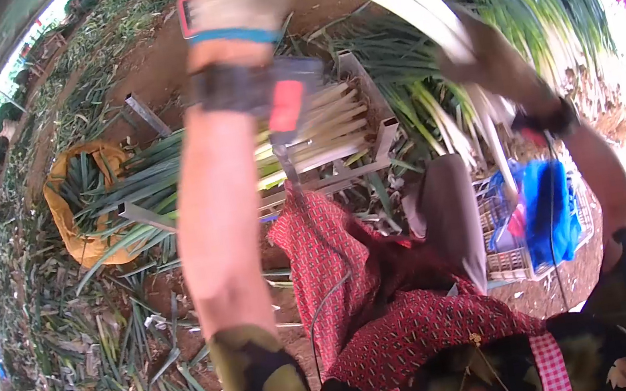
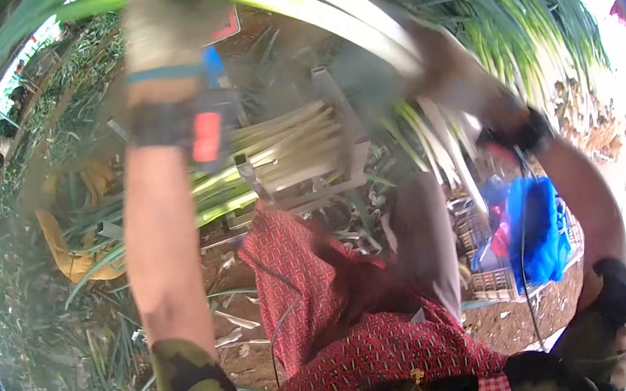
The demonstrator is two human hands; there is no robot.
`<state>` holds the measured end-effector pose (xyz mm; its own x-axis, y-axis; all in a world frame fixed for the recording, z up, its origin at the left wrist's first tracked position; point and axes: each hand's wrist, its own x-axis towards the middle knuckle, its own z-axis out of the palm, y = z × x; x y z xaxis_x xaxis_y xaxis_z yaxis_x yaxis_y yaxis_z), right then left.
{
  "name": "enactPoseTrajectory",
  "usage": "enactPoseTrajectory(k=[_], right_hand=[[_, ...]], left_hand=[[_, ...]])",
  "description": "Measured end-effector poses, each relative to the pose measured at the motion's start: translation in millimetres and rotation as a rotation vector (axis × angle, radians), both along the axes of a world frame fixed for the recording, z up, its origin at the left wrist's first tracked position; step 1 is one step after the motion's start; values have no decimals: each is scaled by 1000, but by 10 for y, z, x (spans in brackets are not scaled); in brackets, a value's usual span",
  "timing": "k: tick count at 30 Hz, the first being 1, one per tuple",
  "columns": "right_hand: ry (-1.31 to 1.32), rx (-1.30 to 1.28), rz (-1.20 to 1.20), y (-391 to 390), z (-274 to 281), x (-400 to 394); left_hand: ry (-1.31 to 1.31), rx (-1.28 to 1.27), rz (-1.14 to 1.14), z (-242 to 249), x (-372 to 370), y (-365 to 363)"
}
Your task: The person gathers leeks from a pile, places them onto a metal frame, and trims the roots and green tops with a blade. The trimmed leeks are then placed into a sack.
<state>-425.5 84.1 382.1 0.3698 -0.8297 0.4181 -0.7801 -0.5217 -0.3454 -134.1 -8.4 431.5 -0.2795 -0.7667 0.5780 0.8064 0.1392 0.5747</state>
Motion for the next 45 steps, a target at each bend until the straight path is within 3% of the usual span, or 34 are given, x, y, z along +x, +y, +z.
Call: enactPoseTrajectory(k=[2, 4, 6, 8, 10, 12, 14, 15, 16, 18, 19, 22, 23, 26, 31, 34, 39, 43, 45], right_hand=[[25, 21, -2, -425, 185, 591], [122, -67, 21, -936, 9, 1004], [182, -118, 78, -1533, -440, 1402], [194, -280, 225, -1756, -925, 1709], [239, -345, 220, -1951, -1684, 1906], [395, 45, 197, -1877, -1874, 2048], [497, -477, 228, -2212, -2971, 2047], [388, 8, 338, -2030, -2760, 2021], [307, -8, 326, -2005, -2956, 1965], [147, -43, 309, -1979, -3486, 1853], [116, -62, 283, -2032, -3947, 1841], [211, 174, 125, -1766, -3770, 1782], [287, 331, 121, -1727, -3514, 1765], [209, 235, 153, -1631, -3456, 1680], [158, 225, 165, -1615, -3340, 1651], [156, 104, 143, -1502, -3396, 1587], [39, 122, 30, -1253, -3732, 1221], [-104, 203, -99, -977, -3980, 770], [22, 175, -171, -954, -3928, 783]], left_hand=[[-345, -222, 507, -130, 563, -5], [-693, -467, 1002, -321, 1091, -28], [73, 458, 332, -699, 1596, -184], [54, 508, 453, -1273, 1849, -223], [29, 717, 699, -1625, 1684, 33], [83, 874, 535, -2515, 2050, -41], [151, 1136, 482, -2900, 1883, 121], [127, 1225, 385, -3101, 1861, 174], [106, 1314, 287, -3331, 1864, 217], [-408, 1162, 141, -3822, 1921, 255], [-575, 1115, 190, -3767, 1841, 292], [-1037, 730, 576, -3709, 1801, 196], [-1145, 546, 799, -3738, 1788, 156], [-1582, -264, 1151, -3235, 1589, -13], [-2087, -509, 896, -3388, 1537, -275], [-2245, -486, 710, -3575, 1561, -318], [-2166, -550, 616, -3659, 1433, -252], [-2156, -740, 757, -3684, 1336, -223], [-2200, -721, 773, -3679, 1372, -332]])
